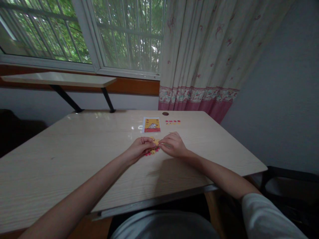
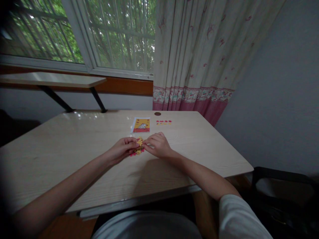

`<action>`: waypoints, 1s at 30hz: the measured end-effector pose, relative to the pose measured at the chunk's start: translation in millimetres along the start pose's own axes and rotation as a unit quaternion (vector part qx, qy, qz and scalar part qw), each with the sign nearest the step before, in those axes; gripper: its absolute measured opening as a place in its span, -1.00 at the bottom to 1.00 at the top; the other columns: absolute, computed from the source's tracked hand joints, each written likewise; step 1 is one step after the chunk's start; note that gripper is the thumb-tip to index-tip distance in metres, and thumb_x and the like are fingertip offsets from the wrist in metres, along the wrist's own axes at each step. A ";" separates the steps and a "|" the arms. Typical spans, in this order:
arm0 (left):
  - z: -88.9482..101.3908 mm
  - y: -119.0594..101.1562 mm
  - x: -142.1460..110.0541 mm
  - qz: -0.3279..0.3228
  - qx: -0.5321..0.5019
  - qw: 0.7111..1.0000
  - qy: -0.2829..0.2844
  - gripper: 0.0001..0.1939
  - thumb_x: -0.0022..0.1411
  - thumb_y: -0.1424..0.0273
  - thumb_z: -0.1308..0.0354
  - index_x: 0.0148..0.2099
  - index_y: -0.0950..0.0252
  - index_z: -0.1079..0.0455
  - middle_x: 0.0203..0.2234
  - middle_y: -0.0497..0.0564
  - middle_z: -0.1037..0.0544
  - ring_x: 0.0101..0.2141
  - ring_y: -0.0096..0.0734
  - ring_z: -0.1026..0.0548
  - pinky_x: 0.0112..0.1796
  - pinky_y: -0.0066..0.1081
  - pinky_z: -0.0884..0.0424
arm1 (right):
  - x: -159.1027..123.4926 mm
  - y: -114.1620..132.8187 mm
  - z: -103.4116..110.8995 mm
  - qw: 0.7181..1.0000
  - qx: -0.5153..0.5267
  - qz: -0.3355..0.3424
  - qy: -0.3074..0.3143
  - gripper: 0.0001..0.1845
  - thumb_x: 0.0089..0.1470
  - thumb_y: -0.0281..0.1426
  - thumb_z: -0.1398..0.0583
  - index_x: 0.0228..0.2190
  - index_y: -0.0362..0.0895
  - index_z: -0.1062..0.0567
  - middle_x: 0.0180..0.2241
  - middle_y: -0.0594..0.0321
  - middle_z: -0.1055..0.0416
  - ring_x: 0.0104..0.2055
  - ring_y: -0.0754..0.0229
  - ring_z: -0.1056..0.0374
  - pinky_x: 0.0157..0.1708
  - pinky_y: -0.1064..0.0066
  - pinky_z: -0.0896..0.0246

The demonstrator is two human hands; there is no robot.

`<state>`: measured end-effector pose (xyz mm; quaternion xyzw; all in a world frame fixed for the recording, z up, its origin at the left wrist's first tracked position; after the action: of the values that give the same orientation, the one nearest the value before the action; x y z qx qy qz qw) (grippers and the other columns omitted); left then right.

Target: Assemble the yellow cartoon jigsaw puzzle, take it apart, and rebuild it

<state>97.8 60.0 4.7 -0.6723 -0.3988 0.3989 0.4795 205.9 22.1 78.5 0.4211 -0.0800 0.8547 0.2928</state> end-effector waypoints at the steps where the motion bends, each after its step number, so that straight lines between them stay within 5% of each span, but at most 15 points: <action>1: -0.2 -0.2 -0.4 0.000 0.000 1.000 0.001 -0.77 -0.22 0.41 -0.35 -0.53 0.37 -0.36 -0.73 -0.11 -0.39 -0.72 -0.70 -0.15 -0.67 -0.58 -0.03 | -0.1 0.9 1.2 1.000 -0.001 0.008 -0.004 -0.81 0.08 -0.27 -0.16 -0.41 -0.08 -0.53 -0.47 0.25 -0.48 -0.41 0.27 -0.33 -0.30 0.34 -0.04; 9: 0.6 1.0 2.3 -0.004 0.005 1.000 0.005 -0.74 -0.22 0.38 -0.37 -0.46 0.38 -0.41 -0.66 -0.06 -0.45 -0.69 -0.65 -0.21 -0.64 -0.55 -0.06 | -1.0 -7.7 2.1 0.999 -0.027 0.003 0.020 -0.79 0.11 -0.26 -0.14 -0.35 -0.05 -0.55 -0.45 0.24 -0.46 -0.38 0.27 -0.30 -0.26 0.33 -0.01; 14: 29.8 -12.3 6.7 -0.076 0.077 0.994 -0.035 -0.72 -0.16 0.32 -0.32 -0.37 0.34 -0.41 -0.53 0.01 -0.50 -0.54 -0.48 -0.39 -0.50 -0.48 -0.24 | -3.8 -37.1 21.1 0.999 -0.025 -0.038 -0.029 -0.82 0.10 -0.29 -0.16 -0.37 -0.07 -0.55 -0.44 0.23 -0.47 -0.37 0.25 -0.32 -0.24 0.32 -0.03; 16: 46.1 -25.3 4.3 -0.110 0.233 0.965 -0.054 -0.78 -0.06 0.28 -0.25 -0.37 0.31 -0.43 -0.62 -0.03 -0.45 -0.60 -0.49 -0.32 -0.54 -0.49 -0.18 | -6.4 -53.3 29.5 0.997 -0.026 -0.062 -0.049 -0.83 0.09 -0.29 -0.17 -0.39 -0.07 -0.55 -0.44 0.23 -0.47 -0.36 0.23 -0.33 -0.22 0.31 -0.05; 19: 58.8 -48.5 -2.4 -0.166 0.460 0.871 -0.050 -0.82 -0.02 0.29 -0.17 -0.38 0.28 -0.48 -0.55 0.01 -0.47 -0.55 -0.44 -0.32 -0.52 -0.49 -0.15 | -10.1 -73.5 38.4 0.993 -0.017 -0.098 -0.066 -0.84 0.08 -0.29 -0.18 -0.39 -0.07 -0.55 -0.42 0.21 -0.47 -0.34 0.21 -0.33 -0.20 0.30 -0.09; 22: 68.9 -59.1 -5.3 -0.176 0.565 0.805 -0.046 -0.77 0.01 0.27 -0.10 -0.35 0.27 -0.50 -0.52 0.02 -0.48 -0.51 -0.39 -0.34 -0.49 -0.47 -0.16 | -11.6 -81.3 44.3 0.990 -0.007 -0.111 -0.084 -0.82 0.07 -0.27 -0.18 -0.42 -0.06 -0.55 -0.41 0.20 -0.47 -0.35 0.20 -0.33 -0.21 0.29 -0.12; 30: 80.9 -48.1 2.7 -0.162 0.617 0.770 -0.016 -0.71 0.04 0.24 -0.06 -0.29 0.27 -0.51 -0.49 0.05 -0.50 -0.50 -0.36 -0.37 -0.44 -0.45 -0.19 | -11.5 -78.2 50.4 0.990 -0.009 -0.091 -0.104 -0.81 0.07 -0.27 -0.18 -0.43 -0.07 -0.56 -0.44 0.20 -0.47 -0.38 0.20 -0.33 -0.25 0.31 -0.15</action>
<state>17.1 99.6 32.6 -0.1513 -0.1775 0.4863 0.8421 289.6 61.6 93.0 0.5105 -0.0788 0.7753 0.3635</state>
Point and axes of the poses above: each hand's wrist, its own x-axis towards the middle knuckle, its own z-axis out of the back of the hand, y = z × x, the point moved 10 cm from there along x, towards the middle knuckle
